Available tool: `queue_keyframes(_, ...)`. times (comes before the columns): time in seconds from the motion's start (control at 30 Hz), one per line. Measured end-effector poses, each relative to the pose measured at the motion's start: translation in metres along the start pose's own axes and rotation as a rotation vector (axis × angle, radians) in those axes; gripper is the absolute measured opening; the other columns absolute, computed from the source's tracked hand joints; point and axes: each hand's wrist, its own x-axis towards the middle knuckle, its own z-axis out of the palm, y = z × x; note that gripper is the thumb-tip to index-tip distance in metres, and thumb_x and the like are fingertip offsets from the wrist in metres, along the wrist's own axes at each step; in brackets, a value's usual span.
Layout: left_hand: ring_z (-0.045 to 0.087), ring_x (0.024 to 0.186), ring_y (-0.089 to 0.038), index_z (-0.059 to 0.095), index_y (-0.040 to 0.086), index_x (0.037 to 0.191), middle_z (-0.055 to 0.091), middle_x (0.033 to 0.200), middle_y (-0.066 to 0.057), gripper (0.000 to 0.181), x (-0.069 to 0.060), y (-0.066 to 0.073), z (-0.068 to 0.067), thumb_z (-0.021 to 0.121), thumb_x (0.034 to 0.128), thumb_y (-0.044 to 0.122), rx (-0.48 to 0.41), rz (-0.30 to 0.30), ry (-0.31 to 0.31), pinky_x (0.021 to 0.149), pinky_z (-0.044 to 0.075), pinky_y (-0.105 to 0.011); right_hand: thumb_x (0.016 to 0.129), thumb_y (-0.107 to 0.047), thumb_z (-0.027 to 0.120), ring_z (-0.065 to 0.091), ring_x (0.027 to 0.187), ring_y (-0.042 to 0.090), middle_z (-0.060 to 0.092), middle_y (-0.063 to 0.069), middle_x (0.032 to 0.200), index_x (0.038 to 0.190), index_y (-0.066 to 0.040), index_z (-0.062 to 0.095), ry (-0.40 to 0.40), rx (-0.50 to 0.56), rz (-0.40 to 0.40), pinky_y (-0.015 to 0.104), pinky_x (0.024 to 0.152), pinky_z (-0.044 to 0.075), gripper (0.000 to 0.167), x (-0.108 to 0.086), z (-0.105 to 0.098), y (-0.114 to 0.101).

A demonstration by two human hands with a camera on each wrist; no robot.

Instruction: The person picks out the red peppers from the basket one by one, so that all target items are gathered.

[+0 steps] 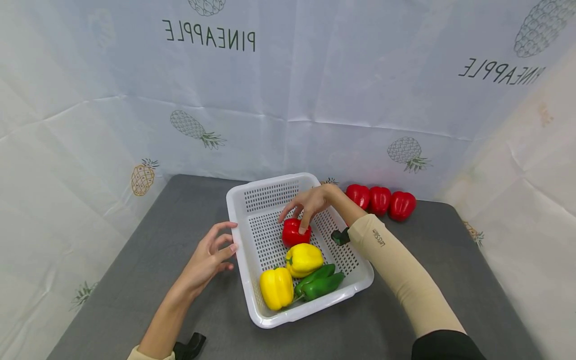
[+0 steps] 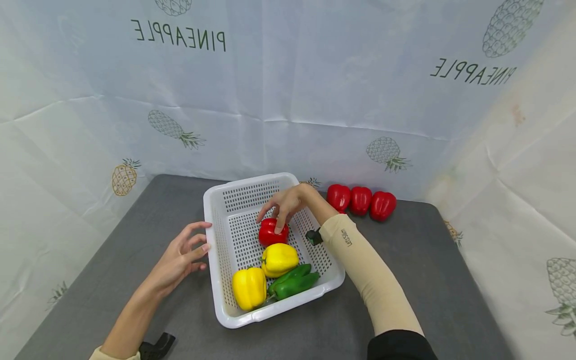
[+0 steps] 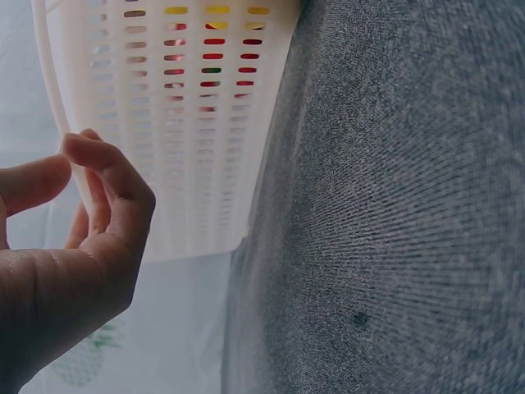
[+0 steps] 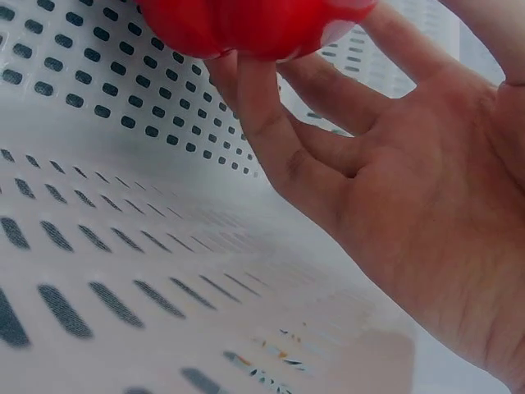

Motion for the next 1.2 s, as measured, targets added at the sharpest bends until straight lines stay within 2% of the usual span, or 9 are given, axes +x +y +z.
queue_keyframes(0.4, 0.064, 0.099, -0.017, 0.035, 0.014, 0.161, 0.062, 0.130, -0.017, 0.063, -0.0016, 0.0025, -0.0002, 0.068, 0.1069, 0.014, -0.001, 0.017, -0.005, 0.071, 0.061, -0.030, 0.088, -0.012, 0.085, 0.062, 0.136, 0.029, 0.055, 0.013, 0.156, 0.157, -0.022, 0.056, -0.005, 0.010, 0.027, 0.044, 0.108, 0.062, 0.075, 0.0011, 0.0011, -0.0011)
queue_keyframes(0.6, 0.065, 0.098, -0.016, 0.036, 0.014, 0.160, 0.063, 0.127, -0.013, 0.063, -0.0018, 0.0023, -0.0004, 0.068, 0.1068, 0.014, -0.004, 0.016, -0.002, 0.071, 0.060, -0.029, 0.088, -0.012, 0.086, 0.061, 0.137, 0.030, 0.054, 0.012, 0.158, 0.157, -0.022, 0.057, -0.010, 0.004, 0.016, 0.044, 0.107, 0.062, 0.075, 0.0018, 0.0014, 0.0010)
queue_keyframes(0.9, 0.064, 0.099, -0.017, 0.035, 0.014, 0.161, 0.062, 0.126, -0.011, 0.064, -0.0015, 0.0026, 0.0001, 0.069, 0.1066, 0.015, -0.006, 0.012, -0.007, 0.072, 0.060, -0.029, 0.083, -0.016, 0.091, 0.060, 0.137, 0.029, 0.052, 0.007, 0.158, 0.147, -0.028, 0.064, 0.024, 0.073, 0.090, 0.049, 0.100, 0.065, 0.070, 0.0019, 0.0022, 0.0030)
queue_keyframes(1.2, 0.065, 0.099, -0.019, 0.037, 0.015, 0.159, 0.064, 0.123, -0.007, 0.063, -0.0012, 0.0009, 0.0000, 0.070, 0.1056, 0.014, -0.001, 0.011, 0.001, 0.072, 0.061, -0.030, 0.084, -0.015, 0.091, 0.061, 0.136, 0.028, 0.059, 0.004, 0.151, 0.144, -0.024, 0.065, 0.011, 0.077, 0.052, 0.047, 0.100, 0.065, 0.066, 0.0045, 0.0026, 0.0036)
